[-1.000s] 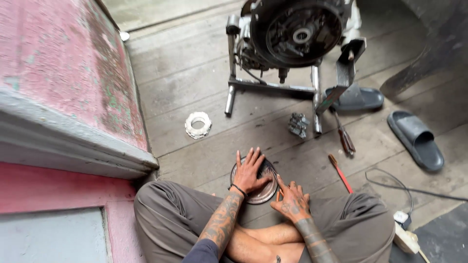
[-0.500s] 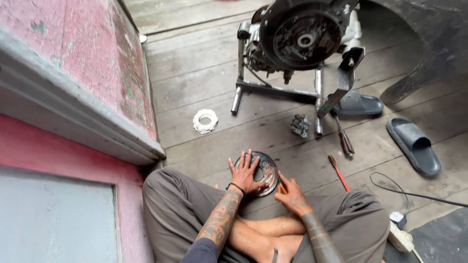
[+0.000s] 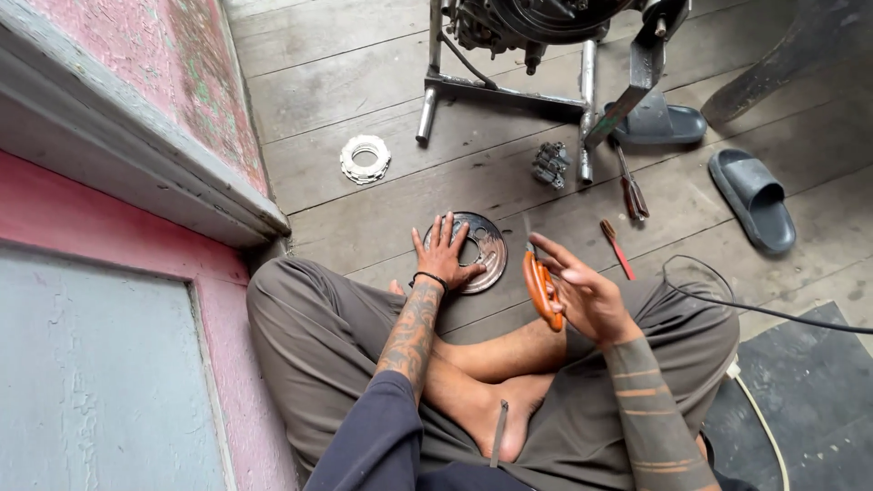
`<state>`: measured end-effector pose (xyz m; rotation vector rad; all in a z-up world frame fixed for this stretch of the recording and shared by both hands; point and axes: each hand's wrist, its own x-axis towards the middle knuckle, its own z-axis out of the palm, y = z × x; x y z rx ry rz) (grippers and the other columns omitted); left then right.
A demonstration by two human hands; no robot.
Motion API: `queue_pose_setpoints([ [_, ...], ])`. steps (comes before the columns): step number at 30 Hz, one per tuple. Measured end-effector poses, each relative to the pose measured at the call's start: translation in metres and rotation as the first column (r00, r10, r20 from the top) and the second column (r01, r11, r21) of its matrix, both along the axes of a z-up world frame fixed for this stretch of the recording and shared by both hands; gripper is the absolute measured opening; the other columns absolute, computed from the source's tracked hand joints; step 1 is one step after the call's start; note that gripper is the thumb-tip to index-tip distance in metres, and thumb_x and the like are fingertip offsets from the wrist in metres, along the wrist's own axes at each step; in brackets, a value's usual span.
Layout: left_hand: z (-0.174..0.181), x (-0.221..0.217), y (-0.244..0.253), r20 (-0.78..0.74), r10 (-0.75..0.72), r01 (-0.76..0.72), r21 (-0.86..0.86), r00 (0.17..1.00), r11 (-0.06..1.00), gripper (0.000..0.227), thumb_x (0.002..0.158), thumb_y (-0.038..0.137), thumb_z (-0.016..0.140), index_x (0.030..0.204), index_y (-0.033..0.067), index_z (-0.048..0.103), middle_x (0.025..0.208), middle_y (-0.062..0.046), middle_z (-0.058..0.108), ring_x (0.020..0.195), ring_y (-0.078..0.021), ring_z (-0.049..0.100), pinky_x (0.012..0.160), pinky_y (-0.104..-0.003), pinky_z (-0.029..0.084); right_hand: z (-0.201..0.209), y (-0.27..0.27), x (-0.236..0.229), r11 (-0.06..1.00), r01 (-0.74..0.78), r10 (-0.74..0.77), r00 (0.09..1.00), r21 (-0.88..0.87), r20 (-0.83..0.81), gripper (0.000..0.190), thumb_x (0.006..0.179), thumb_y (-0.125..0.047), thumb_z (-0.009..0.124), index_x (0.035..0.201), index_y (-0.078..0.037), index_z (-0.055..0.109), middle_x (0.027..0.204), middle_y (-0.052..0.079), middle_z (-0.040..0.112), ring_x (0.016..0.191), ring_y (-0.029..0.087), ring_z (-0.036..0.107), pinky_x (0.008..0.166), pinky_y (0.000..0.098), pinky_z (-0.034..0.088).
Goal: The person sits cross-legged on a wooden floor and uses a pair of orange-handled pliers to scrape and clean a circular metal part. They hold the part steady with their left hand while using the pliers to remove debris from the surface and edges. A wire brush and other metal components are visible nearby on the floor.
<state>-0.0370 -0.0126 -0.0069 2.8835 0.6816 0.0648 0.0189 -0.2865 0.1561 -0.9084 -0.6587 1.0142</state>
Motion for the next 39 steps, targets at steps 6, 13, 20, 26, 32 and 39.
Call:
queue_pose_setpoints([
  [6,-0.001,0.010,0.003,-0.096,0.041,-0.040,0.014,0.995,0.999,0.103,0.079,0.089,0.046,0.162,0.0374,0.015,0.173,-0.001,-0.003,0.158,-0.0261,-0.007,0.117,-0.075,-0.005,0.002,0.037,-0.008,0.987,0.112,-0.046,0.888,0.117,-0.457,0.059,0.099,-0.042,0.047,0.151,-0.012,0.043,0.085,0.004,0.039,0.062,0.012,0.033,0.045,0.0244,0.028],
  [13,0.005,0.042,0.020,-0.286,0.086,-0.068,0.072,0.954,0.995,0.100,0.083,0.084,0.052,0.162,0.0413,0.005,0.172,0.000,-0.005,0.158,-0.0271,-0.004,0.111,-0.077,0.019,0.023,0.057,-0.011,0.983,0.184,-0.156,0.859,0.008,-0.487,0.041,0.089,-0.027,0.049,0.128,-0.016,0.055,0.095,0.007,0.048,0.068,0.014,0.043,0.046,0.0206,0.032],
  [20,-0.013,0.057,0.033,-0.338,0.088,-0.039,0.149,0.937,0.988,0.100,0.084,0.080,0.056,0.161,0.0437,0.004,0.172,-0.001,-0.002,0.158,-0.0285,0.000,0.108,-0.074,0.027,0.042,0.072,0.002,0.969,0.189,-0.111,0.910,0.161,-0.400,0.069,0.079,-0.017,0.052,0.148,-0.013,0.047,0.107,0.011,0.049,0.074,0.015,0.042,0.052,0.0213,0.035],
  [26,0.017,0.029,0.022,-0.235,0.030,0.004,0.141,0.972,0.990,0.097,0.084,0.084,0.050,0.162,0.0386,0.014,0.172,-0.003,0.010,0.158,-0.0280,0.010,0.107,-0.071,0.034,0.030,0.087,-0.003,0.963,0.156,-0.063,0.924,0.220,-0.378,0.055,0.084,-0.011,0.061,0.137,-0.009,0.050,0.105,0.011,0.046,0.074,0.013,0.040,0.053,0.0201,0.038],
  [32,0.030,0.023,0.021,-0.174,0.005,0.022,0.153,0.985,0.988,0.096,0.083,0.084,0.051,0.161,0.0368,0.021,0.171,-0.004,0.018,0.156,-0.0272,0.018,0.102,-0.069,0.039,-0.010,0.107,0.026,0.968,0.248,-0.237,0.948,0.026,-0.214,0.063,0.093,-0.014,0.060,0.152,-0.007,0.038,0.087,0.005,0.044,0.065,0.011,0.041,0.046,0.0208,0.037],
  [39,0.022,0.038,0.050,-0.172,-0.132,0.173,0.250,0.976,0.953,0.101,0.067,0.078,0.072,0.150,0.0252,0.046,0.153,-0.011,0.045,0.135,-0.0298,0.046,0.093,-0.053,0.045,-0.066,0.090,0.058,0.712,0.564,-0.070,0.649,-0.417,0.758,0.078,0.078,-0.018,0.068,0.155,-0.021,0.052,0.125,0.027,0.066,0.110,0.043,0.066,0.088,0.0506,0.054],
])
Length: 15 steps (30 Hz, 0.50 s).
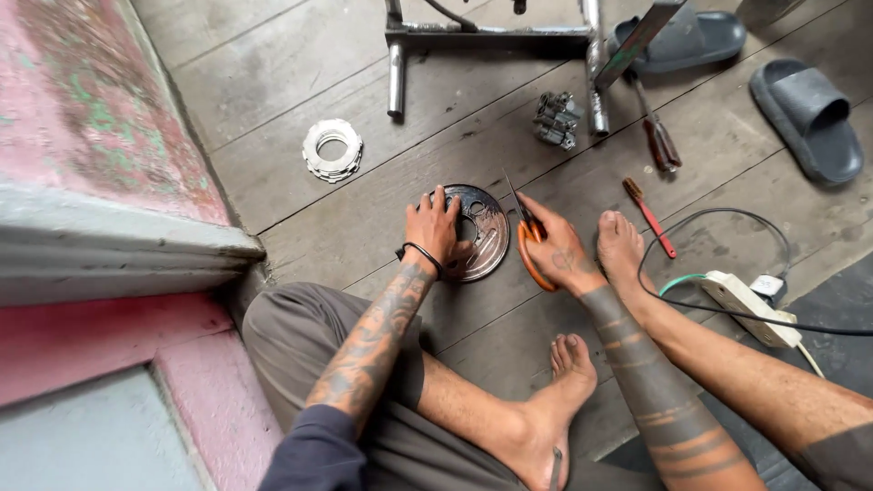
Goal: The person sits cross-legged on a wooden floor and uses a pair of orange-handled pliers to scrape and clean a circular metal part. They hold the part steady with their left hand while using the pliers to remove debris from the surface and edges. A wire brush and other metal components are visible nearby on the floor.
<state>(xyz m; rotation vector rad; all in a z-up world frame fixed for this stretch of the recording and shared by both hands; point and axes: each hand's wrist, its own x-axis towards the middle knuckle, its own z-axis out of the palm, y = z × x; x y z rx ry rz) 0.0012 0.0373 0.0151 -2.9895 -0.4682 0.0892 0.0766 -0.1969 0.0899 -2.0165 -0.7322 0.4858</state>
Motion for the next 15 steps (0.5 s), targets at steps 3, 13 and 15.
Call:
queue_pose_setpoints([
  [3,0.019,0.012,0.021,0.068,-0.161,0.159,0.033,0.985,0.987,0.111,0.064,0.072,0.078,0.154,0.0227,0.037,0.134,-0.007,0.052,0.133,-0.0258,0.042,0.105,-0.057,0.033,0.014,0.002,-0.013,0.995,-0.064,0.062,0.998,-0.076,-0.029,0.088,0.074,-0.022,0.065,0.159,-0.027,0.044,0.134,0.033,0.060,0.116,0.053,0.062,0.093,0.0568,0.052],
  [13,0.064,0.041,0.053,-0.031,-0.171,0.135,-0.482,0.985,0.866,0.117,0.067,0.067,0.082,0.160,0.0176,0.031,0.171,-0.014,0.005,0.156,-0.0429,0.004,0.114,-0.078,0.001,-0.060,-0.010,-0.020,0.937,-0.119,0.133,0.991,-0.328,0.021,0.080,0.078,-0.036,0.077,0.153,-0.025,0.051,0.133,0.024,0.065,0.132,0.047,0.053,0.112,0.0594,0.041],
  [15,0.063,0.046,0.047,-0.067,-0.228,0.167,-0.489,0.971,0.856,0.121,0.061,0.065,0.085,0.160,0.0192,0.031,0.171,-0.014,0.008,0.154,-0.0462,-0.001,0.108,-0.083,-0.009,-0.073,-0.008,-0.016,0.959,-0.080,0.123,0.982,-0.273,0.142,0.070,0.079,-0.031,0.074,0.147,-0.028,0.058,0.118,0.010,0.066,0.120,0.039,0.061,0.098,0.0520,0.051],
])
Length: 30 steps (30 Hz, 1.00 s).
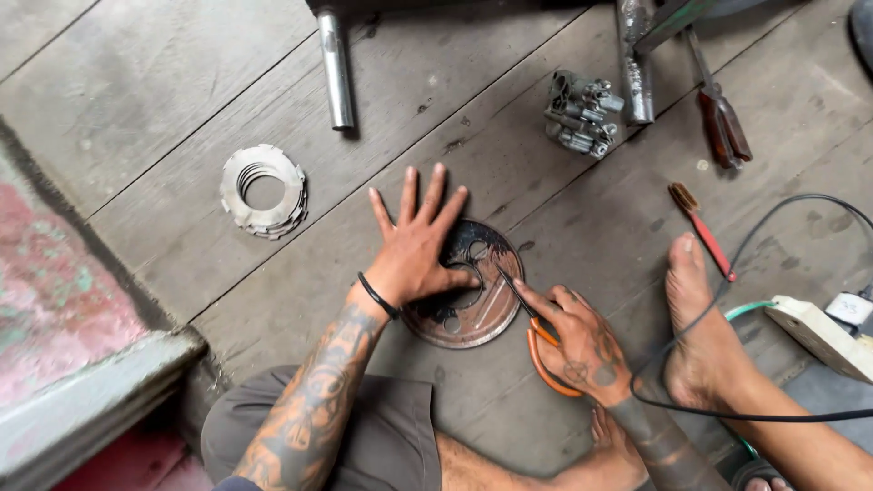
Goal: The person sits cross-legged on a wooden floor and uses a pair of orange-handled pliers to scrape and clean a circular metal part. They hold the part steady with their left hand while using the pliers to remove debris from the surface and edges. A wire brush and other metal components are visible nearby on the floor.
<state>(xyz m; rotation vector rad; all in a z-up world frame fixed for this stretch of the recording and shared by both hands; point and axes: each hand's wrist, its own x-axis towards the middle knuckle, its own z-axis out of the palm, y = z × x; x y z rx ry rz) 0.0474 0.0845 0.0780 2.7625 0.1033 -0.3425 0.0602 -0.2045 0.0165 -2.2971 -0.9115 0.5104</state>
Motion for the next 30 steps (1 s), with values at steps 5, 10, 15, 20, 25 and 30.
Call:
queue_pose_setpoints([
  [5,-0.032,-0.002,-0.005,0.329,-0.065,0.079,-0.031,0.942,0.996,0.123,0.053,0.070,0.086,0.154,0.0175,0.042,0.168,-0.011,0.017,0.156,-0.0367,0.006,0.111,-0.077,-0.012,0.034,0.016,0.003,0.999,-0.045,0.044,0.994,0.004,0.098,0.072,0.078,-0.012,0.066,0.148,-0.020,0.054,0.093,0.002,0.056,0.078,0.020,0.056,0.074,0.0322,0.050],
  [10,-0.031,-0.002,-0.021,0.358,0.020,-0.018,-0.009,0.934,1.000,0.119,0.061,0.084,0.072,0.156,0.0188,0.042,0.168,-0.012,0.018,0.156,-0.0362,0.010,0.115,-0.076,-0.007,0.019,0.014,-0.003,0.998,-0.012,0.015,0.998,-0.064,0.059,0.075,0.078,-0.024,0.076,0.149,-0.021,0.053,0.095,0.001,0.059,0.078,0.019,0.061,0.068,0.0332,0.053],
  [15,-0.032,-0.011,-0.037,0.341,0.085,-0.115,0.068,0.936,0.991,0.115,0.071,0.080,0.071,0.159,0.0165,0.035,0.169,-0.013,0.016,0.157,-0.0365,0.009,0.116,-0.074,-0.004,0.014,0.012,-0.002,1.000,0.015,-0.015,0.997,0.011,0.082,0.076,0.072,-0.016,0.077,0.145,-0.025,0.058,0.088,-0.002,0.056,0.062,0.015,0.055,0.057,0.0300,0.050],
  [20,-0.033,-0.031,-0.069,0.314,0.222,-0.272,0.124,0.923,0.954,0.109,0.077,0.075,0.065,0.160,0.0119,0.031,0.169,-0.017,0.012,0.155,-0.0402,0.010,0.107,-0.081,0.002,0.012,0.010,0.003,0.998,0.022,-0.026,0.997,0.061,0.076,0.075,0.072,-0.018,0.077,0.144,-0.026,0.059,0.085,-0.001,0.054,0.060,0.017,0.055,0.058,0.0322,0.050],
  [25,-0.060,-0.046,-0.083,0.377,0.299,-0.366,0.122,0.877,0.922,0.107,0.083,0.080,0.052,0.159,0.0096,0.031,0.169,-0.019,0.010,0.155,-0.0423,0.005,0.101,-0.084,0.000,0.002,0.009,-0.001,0.998,0.037,-0.043,0.988,0.046,0.146,0.073,0.070,-0.020,0.076,0.142,-0.027,0.062,0.086,-0.001,0.055,0.063,0.018,0.056,0.057,0.0329,0.050],
  [30,-0.065,-0.048,-0.069,0.419,0.147,-0.221,0.135,0.896,0.966,0.094,0.089,0.068,0.052,0.159,0.0084,0.031,0.169,-0.020,0.011,0.155,-0.0426,0.004,0.109,-0.078,-0.005,0.016,0.011,-0.004,0.999,0.029,-0.027,0.995,-0.018,0.096,0.076,0.074,-0.023,0.076,0.148,-0.030,0.056,0.083,0.000,0.055,0.061,0.018,0.058,0.059,0.0338,0.053],
])
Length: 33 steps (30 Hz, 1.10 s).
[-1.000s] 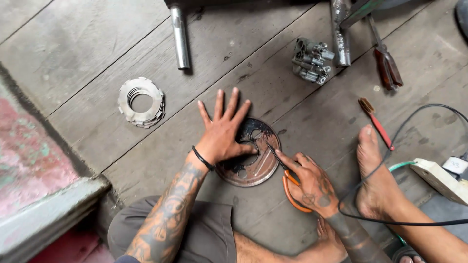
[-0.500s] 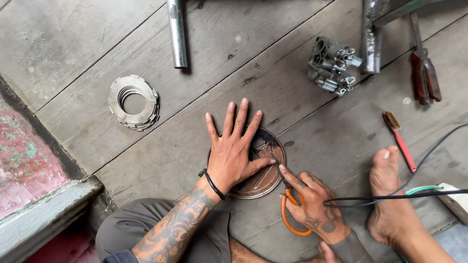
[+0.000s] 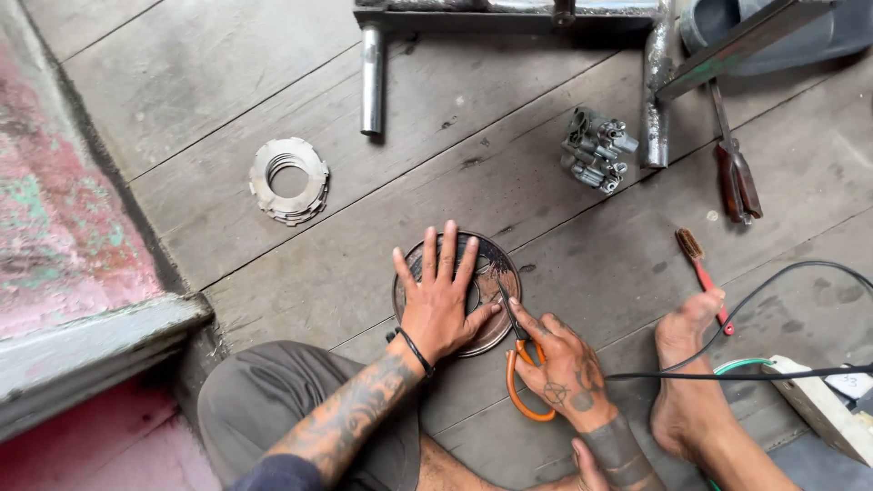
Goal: The person sits cross-legged on a wooden floor and uses a pair of orange-handled pliers to scrape and clean a circular metal part. They hold the part steady with their left hand while using the pliers to remove debris from the surface and edges. A wire brush and other metal components are visible nearby on the floor.
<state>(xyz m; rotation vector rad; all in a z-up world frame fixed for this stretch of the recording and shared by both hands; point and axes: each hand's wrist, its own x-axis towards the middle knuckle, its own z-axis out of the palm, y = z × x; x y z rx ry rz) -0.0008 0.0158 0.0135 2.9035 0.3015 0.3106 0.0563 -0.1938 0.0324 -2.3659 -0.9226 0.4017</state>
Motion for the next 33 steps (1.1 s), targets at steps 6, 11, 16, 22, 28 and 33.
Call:
queue_pose_setpoints([
  [6,0.007,0.008,0.027,-0.019,-0.204,0.205,0.069,0.979,0.976,0.094,0.087,0.065,0.058,0.159,0.0101,0.031,0.168,-0.016,0.016,0.155,-0.0385,0.013,0.115,-0.073,0.008,-0.002,0.007,-0.010,1.000,0.021,-0.020,0.998,-0.019,0.054,0.075,0.077,-0.026,0.075,0.149,-0.027,0.054,0.084,0.001,0.055,0.063,0.020,0.060,0.060,0.0344,0.053],
  [11,0.017,0.029,0.057,0.030,-0.358,0.357,0.034,0.933,0.934,0.094,0.084,0.064,0.061,0.158,0.0134,0.035,0.168,-0.010,0.021,0.156,-0.0332,0.016,0.122,-0.066,0.004,-0.013,0.019,-0.014,0.998,0.061,-0.059,0.989,-0.013,0.132,0.080,0.077,-0.027,0.077,0.152,-0.028,0.050,0.081,0.002,0.053,0.061,0.018,0.056,0.057,0.0335,0.052],
  [16,0.014,0.056,0.065,-0.133,-0.354,0.365,0.074,0.926,0.928,0.091,0.088,0.074,0.049,0.161,0.0265,0.026,0.171,-0.007,0.014,0.158,-0.0302,0.012,0.119,-0.071,-0.004,-0.008,0.034,-0.010,0.984,0.176,-0.176,0.983,-0.001,0.058,0.078,0.077,-0.032,0.077,0.151,-0.034,0.053,0.092,0.013,0.066,0.093,0.040,0.070,0.075,0.0550,0.059],
  [22,0.020,0.065,0.053,0.062,-0.147,0.153,-0.101,0.987,0.983,0.093,0.087,0.064,0.058,0.158,0.0081,0.034,0.169,-0.012,0.015,0.157,-0.0329,0.007,0.115,-0.072,-0.012,-0.007,0.038,-0.009,0.981,0.187,-0.193,0.951,0.051,0.242,0.075,0.077,-0.023,0.077,0.149,-0.021,0.056,0.084,0.003,0.056,0.067,0.020,0.056,0.059,0.0341,0.051],
  [28,0.023,0.067,0.057,0.047,-0.112,0.117,-0.123,0.993,0.986,0.110,0.077,0.069,0.068,0.161,0.0097,0.030,0.170,-0.011,0.017,0.158,-0.0303,0.007,0.117,-0.069,-0.012,0.003,0.040,0.007,0.988,0.101,-0.121,0.975,0.114,0.186,0.070,0.076,-0.010,0.071,0.146,-0.013,0.060,0.094,0.008,0.058,0.077,0.023,0.054,0.072,0.0339,0.050],
  [33,0.042,0.065,0.065,0.019,-0.212,0.212,-0.167,0.977,0.963,0.104,0.069,0.046,0.076,0.158,0.0104,0.034,0.168,-0.009,0.024,0.157,-0.0287,0.011,0.121,-0.065,-0.006,0.007,0.036,0.016,0.990,0.039,-0.052,0.994,0.134,0.094,0.070,0.077,-0.007,0.069,0.146,-0.011,0.057,0.094,0.006,0.059,0.077,0.020,0.057,0.072,0.0317,0.050],
])
